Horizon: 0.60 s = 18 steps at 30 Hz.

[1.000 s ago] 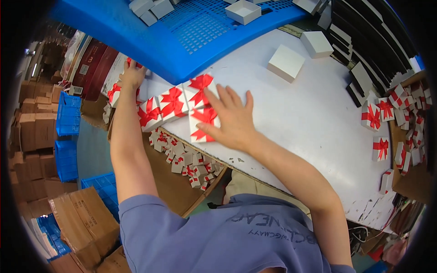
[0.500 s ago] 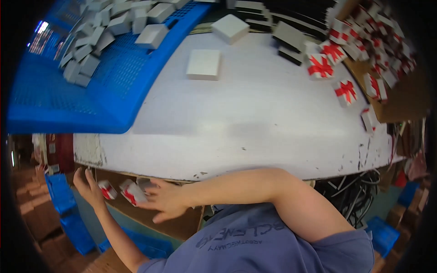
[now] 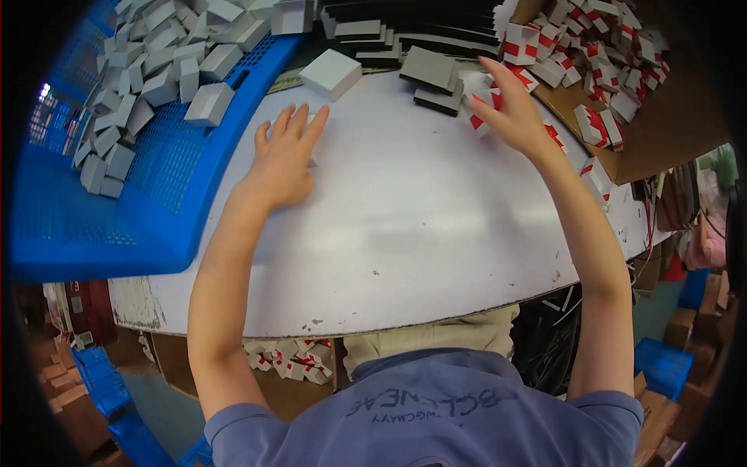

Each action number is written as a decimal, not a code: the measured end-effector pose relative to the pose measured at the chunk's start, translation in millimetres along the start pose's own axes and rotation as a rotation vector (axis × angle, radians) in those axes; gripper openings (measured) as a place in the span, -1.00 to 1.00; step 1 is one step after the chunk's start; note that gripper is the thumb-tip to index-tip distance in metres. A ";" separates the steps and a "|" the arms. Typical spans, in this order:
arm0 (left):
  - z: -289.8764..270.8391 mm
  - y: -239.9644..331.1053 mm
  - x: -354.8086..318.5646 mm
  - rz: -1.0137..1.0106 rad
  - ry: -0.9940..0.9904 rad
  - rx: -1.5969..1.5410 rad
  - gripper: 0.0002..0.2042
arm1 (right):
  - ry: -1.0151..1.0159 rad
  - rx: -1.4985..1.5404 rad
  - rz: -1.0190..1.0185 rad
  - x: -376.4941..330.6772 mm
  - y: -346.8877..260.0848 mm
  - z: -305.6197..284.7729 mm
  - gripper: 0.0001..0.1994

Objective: Packaging small white gift boxes with red bows into grey protective sleeves/boxes.

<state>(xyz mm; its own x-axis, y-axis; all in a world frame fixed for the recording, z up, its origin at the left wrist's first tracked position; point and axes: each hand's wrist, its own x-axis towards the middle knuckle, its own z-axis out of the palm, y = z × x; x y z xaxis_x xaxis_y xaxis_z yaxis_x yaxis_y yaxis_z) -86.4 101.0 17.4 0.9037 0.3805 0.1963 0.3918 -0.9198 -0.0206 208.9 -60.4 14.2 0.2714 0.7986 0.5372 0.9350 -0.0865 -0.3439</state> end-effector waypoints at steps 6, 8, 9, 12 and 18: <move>-3.7 20.3 -1.9 -0.077 0.068 -0.369 -0.16 | -0.168 -0.301 -0.173 41.5 -14.1 37.1 -0.70; 13.9 37.8 -23.6 -0.279 0.162 -1.255 -0.18 | -0.218 -0.390 -0.184 44.8 -15.4 42.1 -0.78; 19.9 46.7 -30.6 -0.284 0.158 -1.260 -0.18 | -0.040 -0.360 -0.246 44.1 -13.1 40.8 -0.85; 45.0 47.8 -57.0 -0.285 0.011 -0.974 -0.16 | 0.322 -0.128 -0.438 30.6 -53.7 27.2 -0.87; 35.4 66.7 -25.6 0.133 -0.004 -0.823 0.05 | -0.160 0.141 -0.628 -65.6 -98.5 17.6 -0.73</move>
<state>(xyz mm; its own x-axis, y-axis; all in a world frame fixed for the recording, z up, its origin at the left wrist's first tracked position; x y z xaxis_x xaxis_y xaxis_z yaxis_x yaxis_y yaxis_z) -77.3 33.2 -23.7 0.9348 0.2627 0.2391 0.0317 -0.7321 0.6805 95.0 -93.8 -0.8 -0.3630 0.7511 0.5515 0.8625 0.4948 -0.1061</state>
